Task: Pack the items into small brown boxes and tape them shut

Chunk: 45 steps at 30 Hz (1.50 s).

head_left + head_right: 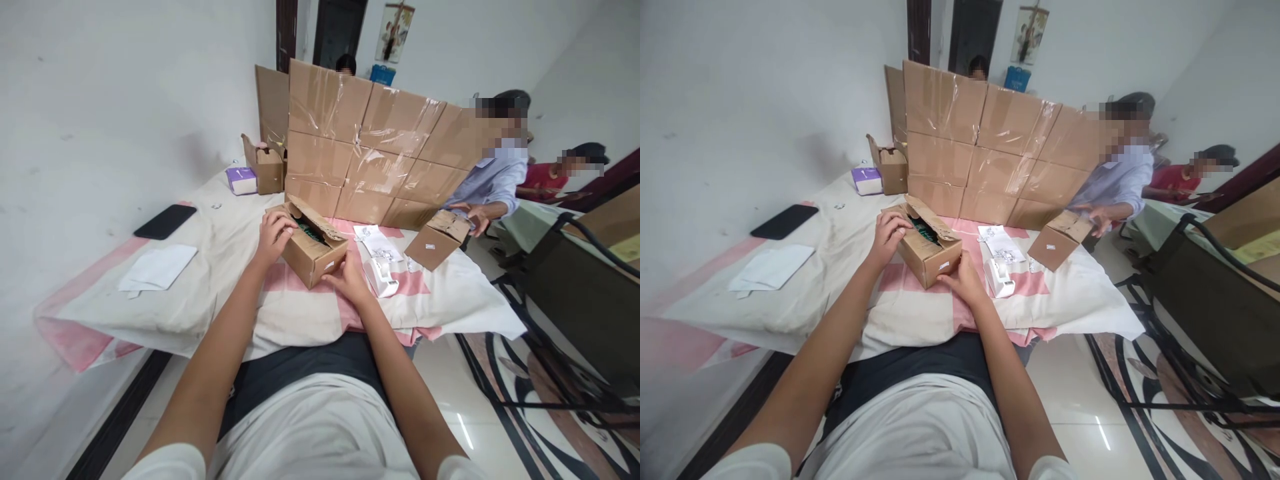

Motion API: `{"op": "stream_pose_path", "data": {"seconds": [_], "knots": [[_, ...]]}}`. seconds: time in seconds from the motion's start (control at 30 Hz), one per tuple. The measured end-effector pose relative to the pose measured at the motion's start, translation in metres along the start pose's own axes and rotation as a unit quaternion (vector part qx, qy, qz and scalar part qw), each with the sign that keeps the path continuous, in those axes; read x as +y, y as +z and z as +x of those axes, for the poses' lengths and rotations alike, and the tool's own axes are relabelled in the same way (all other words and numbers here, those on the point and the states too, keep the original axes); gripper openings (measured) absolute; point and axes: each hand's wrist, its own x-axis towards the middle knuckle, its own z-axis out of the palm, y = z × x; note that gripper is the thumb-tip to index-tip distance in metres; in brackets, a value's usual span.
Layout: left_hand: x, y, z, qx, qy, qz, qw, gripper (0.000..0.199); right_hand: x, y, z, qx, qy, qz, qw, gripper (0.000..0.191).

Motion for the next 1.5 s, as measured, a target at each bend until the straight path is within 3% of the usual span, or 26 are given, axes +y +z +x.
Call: {"op": "stream_pose_path", "data": {"seconds": [0.17, 0.43, 0.57, 0.73, 0.9, 1.07, 1.3, 1.5], "knots": [[0.0, -0.001, -0.001, 0.002, 0.002, -0.006, 1.0, 0.034, 0.002, -0.001, -0.001, 0.016, 0.003, 0.021, 1.0, 0.043], [-0.002, -0.002, -0.001, -0.006, -0.002, -0.014, 1.0, 0.03, 0.002, -0.005, -0.001, 0.04, -0.003, 0.009, 0.999, 0.036], [0.007, -0.007, -0.002, -0.024, -0.032, -0.001, 0.999, 0.03, -0.007, -0.004, -0.003, 0.054, -0.011, 0.001, 0.999, 0.044], [0.031, -0.023, 0.008, -0.1, -0.053, 0.034, 0.993, 0.036, -0.034, -0.005, 0.011, 0.136, -0.073, -0.012, 0.988, 0.059], [0.045, -0.032, 0.045, -0.215, -0.058, 0.041, 0.974, 0.05, -0.057, -0.001, 0.044, 0.169, -0.094, 0.003, 0.981, 0.043], [0.043, -0.036, 0.078, -0.308, -0.056, -0.015, 0.95, 0.058, -0.064, 0.009, 0.054, 0.254, -0.053, 0.082, 0.962, 0.033], [0.043, -0.052, 0.082, -0.268, -0.03, -0.073, 0.96, 0.056, -0.063, 0.013, 0.041, 0.245, -0.1, 0.06, 0.963, 0.026], [0.035, -0.043, 0.086, -0.244, -0.016, -0.057, 0.968, 0.042, -0.05, 0.015, 0.038, 0.228, -0.125, 0.077, 0.963, 0.023]]}}
